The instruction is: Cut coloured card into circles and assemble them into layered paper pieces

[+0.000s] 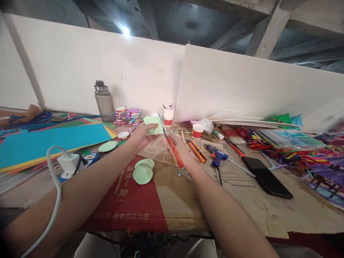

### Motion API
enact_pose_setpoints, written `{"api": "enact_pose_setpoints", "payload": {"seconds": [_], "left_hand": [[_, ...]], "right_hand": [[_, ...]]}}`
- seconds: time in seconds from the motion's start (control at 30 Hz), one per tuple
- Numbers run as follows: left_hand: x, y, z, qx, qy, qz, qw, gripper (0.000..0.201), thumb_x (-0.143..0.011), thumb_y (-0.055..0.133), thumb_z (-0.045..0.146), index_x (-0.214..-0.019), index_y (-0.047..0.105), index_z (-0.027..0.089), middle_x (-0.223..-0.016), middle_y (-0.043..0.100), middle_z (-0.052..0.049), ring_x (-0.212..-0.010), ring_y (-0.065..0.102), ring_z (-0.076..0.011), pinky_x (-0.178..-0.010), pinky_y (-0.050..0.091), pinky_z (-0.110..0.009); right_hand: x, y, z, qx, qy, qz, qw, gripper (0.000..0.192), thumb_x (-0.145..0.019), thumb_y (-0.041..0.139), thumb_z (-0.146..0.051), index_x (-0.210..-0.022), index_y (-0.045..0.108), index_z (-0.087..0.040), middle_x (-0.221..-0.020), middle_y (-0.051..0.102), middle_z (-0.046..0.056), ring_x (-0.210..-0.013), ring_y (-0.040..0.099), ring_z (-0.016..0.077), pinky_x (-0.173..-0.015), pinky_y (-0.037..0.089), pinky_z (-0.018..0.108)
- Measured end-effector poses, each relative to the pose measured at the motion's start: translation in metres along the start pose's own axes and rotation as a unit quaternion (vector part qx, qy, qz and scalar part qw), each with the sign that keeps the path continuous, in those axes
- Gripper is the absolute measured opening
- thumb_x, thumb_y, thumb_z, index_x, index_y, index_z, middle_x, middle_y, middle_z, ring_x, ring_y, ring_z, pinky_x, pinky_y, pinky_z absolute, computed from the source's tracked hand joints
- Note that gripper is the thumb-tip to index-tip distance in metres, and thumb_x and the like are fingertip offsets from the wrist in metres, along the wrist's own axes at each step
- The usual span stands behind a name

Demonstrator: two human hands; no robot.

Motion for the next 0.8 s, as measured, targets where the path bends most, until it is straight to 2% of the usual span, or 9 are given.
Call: {"api": "enact_pose_setpoints", "payload": {"seconds": [0.23, 0.43, 0.67, 0.8], "left_hand": [[-0.002, -0.002, -0.002, 0.005, 0.000, -0.004, 1.000, 0.043, -0.059, 0.077, 0.014, -0.100, 0.065, 0.016, -0.085, 0.071, -0.004, -0.075, 0.065, -0.0174, -0.059, 0.049, -0.026], [0.005, 0.000, 0.004, 0.001, -0.011, 0.019, 1.000, 0.034, -0.058, 0.075, 0.010, -0.090, 0.065, 0.015, -0.084, 0.070, -0.003, -0.075, 0.064, -0.0156, -0.058, 0.047, -0.023], [0.005, 0.001, 0.003, 0.032, -0.022, 0.030, 0.999, 0.024, -0.063, 0.077, 0.013, -0.084, 0.065, 0.015, -0.073, 0.066, 0.000, -0.061, 0.058, -0.0110, -0.052, 0.044, -0.022], [0.006, 0.003, 0.004, 0.037, -0.024, 0.014, 0.999, 0.024, -0.063, 0.080, 0.013, -0.083, 0.066, 0.015, -0.075, 0.068, -0.001, -0.062, 0.058, -0.0110, -0.053, 0.045, -0.022]], "right_hand": [[-0.001, 0.001, 0.005, -0.028, 0.017, 0.018, 0.999, 0.047, -0.071, 0.071, -0.063, -0.072, 0.045, -0.023, -0.057, 0.041, -0.006, -0.048, 0.038, 0.0088, -0.040, 0.033, 0.021], [-0.006, 0.001, 0.013, -0.027, -0.010, 0.000, 1.000, 0.043, -0.075, 0.067, -0.062, -0.077, 0.048, -0.024, -0.057, 0.039, -0.007, -0.046, 0.034, 0.0083, -0.040, 0.028, 0.021], [-0.009, 0.000, 0.020, -0.006, -0.049, -0.004, 0.999, 0.037, -0.081, 0.064, -0.057, -0.089, 0.056, -0.022, -0.059, 0.040, -0.007, -0.047, 0.033, 0.0081, -0.040, 0.026, 0.020], [-0.007, 0.001, 0.014, -0.002, -0.063, 0.000, 0.998, 0.035, -0.082, 0.064, -0.056, -0.089, 0.060, -0.022, -0.057, 0.039, -0.007, -0.046, 0.032, 0.0083, -0.040, 0.027, 0.021]]}}
Point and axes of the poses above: each hand's wrist, its own x-axis away from the middle knuckle, its own y-axis out of the palm, z = x × y, the point moved 5 cm from there along -x, towards the middle knuckle
